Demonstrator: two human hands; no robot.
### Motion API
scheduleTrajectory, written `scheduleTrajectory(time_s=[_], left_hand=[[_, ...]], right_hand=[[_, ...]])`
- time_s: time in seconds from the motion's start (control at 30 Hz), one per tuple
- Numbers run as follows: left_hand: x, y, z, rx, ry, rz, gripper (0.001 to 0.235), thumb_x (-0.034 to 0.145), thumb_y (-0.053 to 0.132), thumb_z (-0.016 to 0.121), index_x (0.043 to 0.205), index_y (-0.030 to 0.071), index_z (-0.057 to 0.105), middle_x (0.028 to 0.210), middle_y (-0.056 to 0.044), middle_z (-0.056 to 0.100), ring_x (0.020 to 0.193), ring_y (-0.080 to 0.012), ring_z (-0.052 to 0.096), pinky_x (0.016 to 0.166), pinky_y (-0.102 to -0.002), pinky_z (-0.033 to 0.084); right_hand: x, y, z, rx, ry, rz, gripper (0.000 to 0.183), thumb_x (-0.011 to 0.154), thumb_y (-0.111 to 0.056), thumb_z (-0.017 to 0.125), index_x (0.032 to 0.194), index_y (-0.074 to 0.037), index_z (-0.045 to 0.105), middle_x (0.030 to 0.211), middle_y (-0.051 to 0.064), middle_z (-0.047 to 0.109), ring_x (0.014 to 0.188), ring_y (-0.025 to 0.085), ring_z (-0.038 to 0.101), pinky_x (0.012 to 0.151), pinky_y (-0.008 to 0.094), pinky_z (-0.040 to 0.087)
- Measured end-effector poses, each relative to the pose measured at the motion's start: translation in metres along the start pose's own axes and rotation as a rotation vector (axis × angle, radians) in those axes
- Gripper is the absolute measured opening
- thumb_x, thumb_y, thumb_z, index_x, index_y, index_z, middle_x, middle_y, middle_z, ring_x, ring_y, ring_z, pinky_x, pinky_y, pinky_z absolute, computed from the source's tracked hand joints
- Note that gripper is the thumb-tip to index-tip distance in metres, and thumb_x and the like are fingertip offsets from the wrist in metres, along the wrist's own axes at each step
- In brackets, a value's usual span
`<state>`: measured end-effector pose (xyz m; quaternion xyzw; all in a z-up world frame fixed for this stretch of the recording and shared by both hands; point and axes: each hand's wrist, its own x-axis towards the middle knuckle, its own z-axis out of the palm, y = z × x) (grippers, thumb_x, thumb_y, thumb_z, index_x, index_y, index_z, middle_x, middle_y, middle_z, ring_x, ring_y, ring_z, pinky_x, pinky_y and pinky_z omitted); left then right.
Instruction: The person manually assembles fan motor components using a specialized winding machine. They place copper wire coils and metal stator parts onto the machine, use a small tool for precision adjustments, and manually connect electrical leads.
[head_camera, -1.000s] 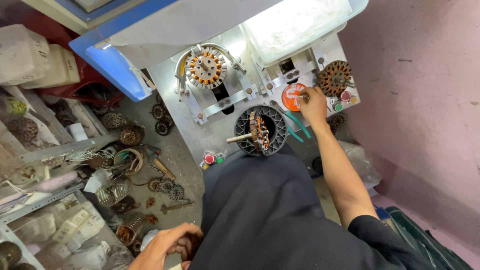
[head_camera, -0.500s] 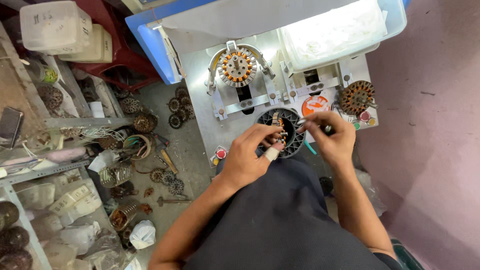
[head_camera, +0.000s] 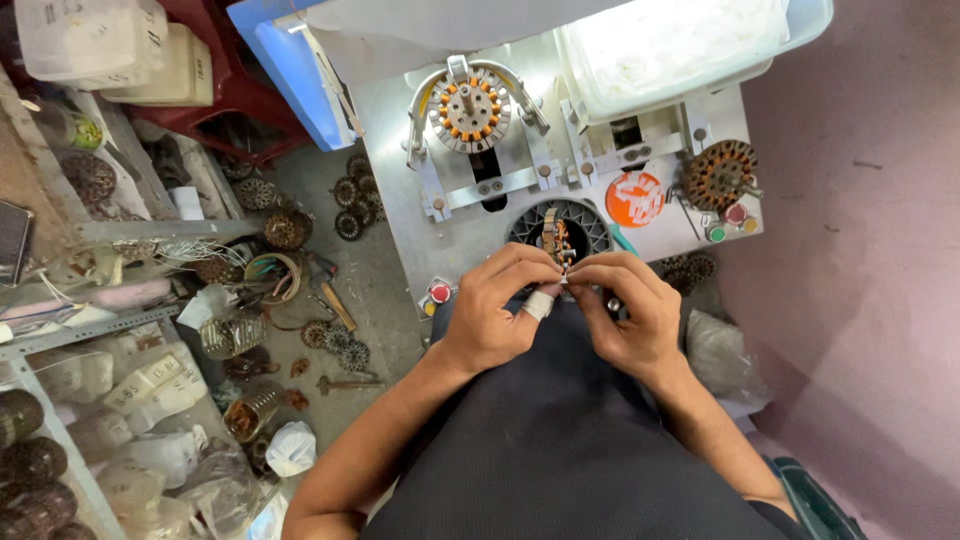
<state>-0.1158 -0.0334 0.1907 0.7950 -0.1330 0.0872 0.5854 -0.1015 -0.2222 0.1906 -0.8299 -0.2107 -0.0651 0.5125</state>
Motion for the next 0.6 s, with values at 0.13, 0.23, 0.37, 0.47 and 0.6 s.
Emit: scheduleTrajectory(time_s=[0.13,0.23,0.37,0.47,0.6], left_hand=[[-0.009,-0.006,0.002,-0.017,-0.056,-0.056,0.02,0.084,-0.007,0.068,0.1,0.004,0.064,0.1,-0.01,0.068,0.091,-0.0284,0.07,0.08,-0.036,0.057],[-0.01,-0.013,0.003,-0.032,-0.117,-0.116,0.02,0.083,-0.009,0.064,0.099,0.003,0.063,0.096,-0.01,0.067,0.088,-0.0293,0.069,0.078,-0.036,0.056],[-0.013,-0.028,0.006,-0.053,-0.185,-0.183,0.018,0.086,-0.007,0.064,0.101,0.002,0.064,0.094,-0.012,0.067,0.087,-0.0296,0.069,0.075,-0.037,0.055],[-0.01,-0.042,0.01,-0.122,-0.126,-0.189,0.016,0.087,-0.003,0.069,0.101,0.004,0.065,0.095,-0.008,0.068,0.088,-0.0249,0.07,0.08,-0.036,0.056],[0.0,-0.067,0.008,-0.25,-0.069,-0.382,0.034,0.081,-0.002,0.07,0.114,0.005,0.068,0.109,-0.009,0.063,0.1,-0.0223,0.062,0.088,-0.036,0.051]], right_hand=[[-0.008,0.006,0.004,0.025,-0.073,0.132,0.022,0.081,0.01,0.076,0.097,-0.003,0.068,0.098,0.009,0.071,0.075,0.019,0.068,0.064,0.029,0.051],[-0.012,0.01,0.013,0.074,-0.114,0.145,0.024,0.083,0.011,0.069,0.103,-0.002,0.061,0.096,0.01,0.067,0.086,0.023,0.069,0.074,0.031,0.054],[-0.021,0.02,0.021,0.076,-0.188,0.269,0.02,0.088,0.01,0.066,0.103,-0.001,0.059,0.092,0.012,0.066,0.085,0.023,0.068,0.076,0.032,0.053],[-0.021,0.029,0.026,0.096,-0.131,0.405,0.015,0.091,0.007,0.067,0.103,-0.001,0.06,0.087,0.01,0.066,0.077,0.019,0.067,0.068,0.029,0.052],[-0.013,0.037,0.029,0.043,0.012,0.479,0.012,0.095,0.002,0.072,0.105,-0.002,0.067,0.087,0.006,0.071,0.074,0.012,0.071,0.064,0.024,0.054]])
